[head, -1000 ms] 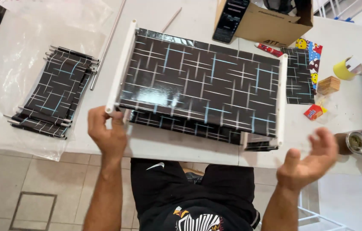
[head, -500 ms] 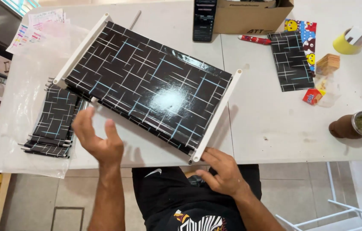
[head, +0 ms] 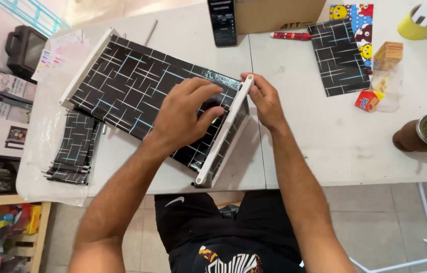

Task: Assembling a multi-tier shoe rack by inserting metal rods into fabric shelves and plastic connectors.

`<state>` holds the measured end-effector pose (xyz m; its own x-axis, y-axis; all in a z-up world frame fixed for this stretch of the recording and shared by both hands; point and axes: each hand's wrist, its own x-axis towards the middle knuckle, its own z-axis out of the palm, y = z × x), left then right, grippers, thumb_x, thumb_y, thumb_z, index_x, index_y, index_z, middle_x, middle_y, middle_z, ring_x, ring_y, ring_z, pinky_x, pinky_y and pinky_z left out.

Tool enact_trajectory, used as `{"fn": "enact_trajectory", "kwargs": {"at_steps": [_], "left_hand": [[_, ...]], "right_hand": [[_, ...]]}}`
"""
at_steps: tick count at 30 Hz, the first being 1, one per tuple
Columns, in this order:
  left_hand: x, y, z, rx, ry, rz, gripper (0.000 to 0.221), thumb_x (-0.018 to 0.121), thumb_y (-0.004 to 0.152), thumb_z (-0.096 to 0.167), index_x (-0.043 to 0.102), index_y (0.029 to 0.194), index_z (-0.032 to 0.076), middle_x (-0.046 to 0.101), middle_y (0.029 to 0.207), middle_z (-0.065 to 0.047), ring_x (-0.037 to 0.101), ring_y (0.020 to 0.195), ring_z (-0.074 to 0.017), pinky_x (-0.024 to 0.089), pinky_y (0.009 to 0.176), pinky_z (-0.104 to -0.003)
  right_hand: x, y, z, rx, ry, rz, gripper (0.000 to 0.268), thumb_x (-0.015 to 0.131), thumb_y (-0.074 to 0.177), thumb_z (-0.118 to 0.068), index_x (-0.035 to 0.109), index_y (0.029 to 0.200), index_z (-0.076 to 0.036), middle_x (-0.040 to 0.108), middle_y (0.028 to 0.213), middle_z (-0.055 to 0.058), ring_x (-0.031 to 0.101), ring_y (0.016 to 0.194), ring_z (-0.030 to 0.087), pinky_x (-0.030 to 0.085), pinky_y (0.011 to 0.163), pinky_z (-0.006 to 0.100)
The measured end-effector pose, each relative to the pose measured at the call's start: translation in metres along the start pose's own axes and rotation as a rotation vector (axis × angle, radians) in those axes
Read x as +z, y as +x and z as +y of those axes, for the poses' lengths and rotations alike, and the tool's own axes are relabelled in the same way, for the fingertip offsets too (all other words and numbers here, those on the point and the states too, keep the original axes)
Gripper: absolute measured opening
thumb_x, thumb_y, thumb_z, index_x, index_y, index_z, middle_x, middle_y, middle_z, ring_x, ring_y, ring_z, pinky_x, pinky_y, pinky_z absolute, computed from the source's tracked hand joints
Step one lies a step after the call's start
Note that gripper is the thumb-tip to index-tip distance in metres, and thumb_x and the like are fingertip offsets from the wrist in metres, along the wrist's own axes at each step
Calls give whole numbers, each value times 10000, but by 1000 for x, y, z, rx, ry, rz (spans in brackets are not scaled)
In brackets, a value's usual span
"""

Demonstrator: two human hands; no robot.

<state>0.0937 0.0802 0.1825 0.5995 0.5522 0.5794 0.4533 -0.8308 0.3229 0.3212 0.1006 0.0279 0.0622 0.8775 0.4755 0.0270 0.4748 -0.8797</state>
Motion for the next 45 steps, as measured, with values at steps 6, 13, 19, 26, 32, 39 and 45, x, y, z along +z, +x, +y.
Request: {"fn": "enact_trajectory", "kwargs": {"at_steps": [6,13,19,26,32,39,45], "left_hand": [[48,51,-9,-53,80,-336,512,556,1021,516,643,1298,94,649,1147,-151,644,1089,-382,493,949,-507],[62,74,-8,-115,165,-593,471,628,942,301,578,1369,109,658,1074,-114,658,1093,-330,418,1048,-510],[59,78,-19,-143,127,-609,477,610,896,326,630,1322,111,700,1036,-116,689,1018,-315,454,943,-450],[47,70,-11,-22,161,-499,453,598,1003,324,593,1376,67,637,1183,-152,632,1149,-379,405,1049,-553],[-10,3,14,25,115,-216,227,677,1012,299,730,1136,117,637,979,-42,668,921,-291,519,834,-405],[-8,-171,32,-396,-105,190,117,678,831,176,735,784,85,507,556,-29,490,486,-197,436,530,-316],[31,-170,83,-660,5,-126,361,643,902,363,702,1084,58,634,803,-26,584,701,-159,507,593,-316]], "right_hand": [[10,-7,27,112,311,69,288,531,1090,-212,703,1246,-41,708,975,42,624,900,125,554,864,319],[11,-11,52,167,281,70,148,628,1039,-151,769,1016,-110,626,696,-20,509,678,69,465,666,225],[13,-9,36,147,347,42,201,582,1064,-192,755,1094,-95,570,683,-33,478,711,56,440,671,208],[15,-9,60,164,402,-20,195,697,1026,-289,772,1103,-126,675,755,3,564,729,73,479,691,236],[-4,-7,21,150,370,-8,195,626,1051,-187,747,1166,-87,703,847,37,586,818,97,500,787,264],[-11,-5,32,162,367,-15,198,648,997,-85,755,1163,-71,713,912,40,596,861,113,515,831,288],[-11,-10,34,314,361,-86,309,696,983,-299,694,1200,-78,718,1123,56,678,1016,177,589,908,294]]}}
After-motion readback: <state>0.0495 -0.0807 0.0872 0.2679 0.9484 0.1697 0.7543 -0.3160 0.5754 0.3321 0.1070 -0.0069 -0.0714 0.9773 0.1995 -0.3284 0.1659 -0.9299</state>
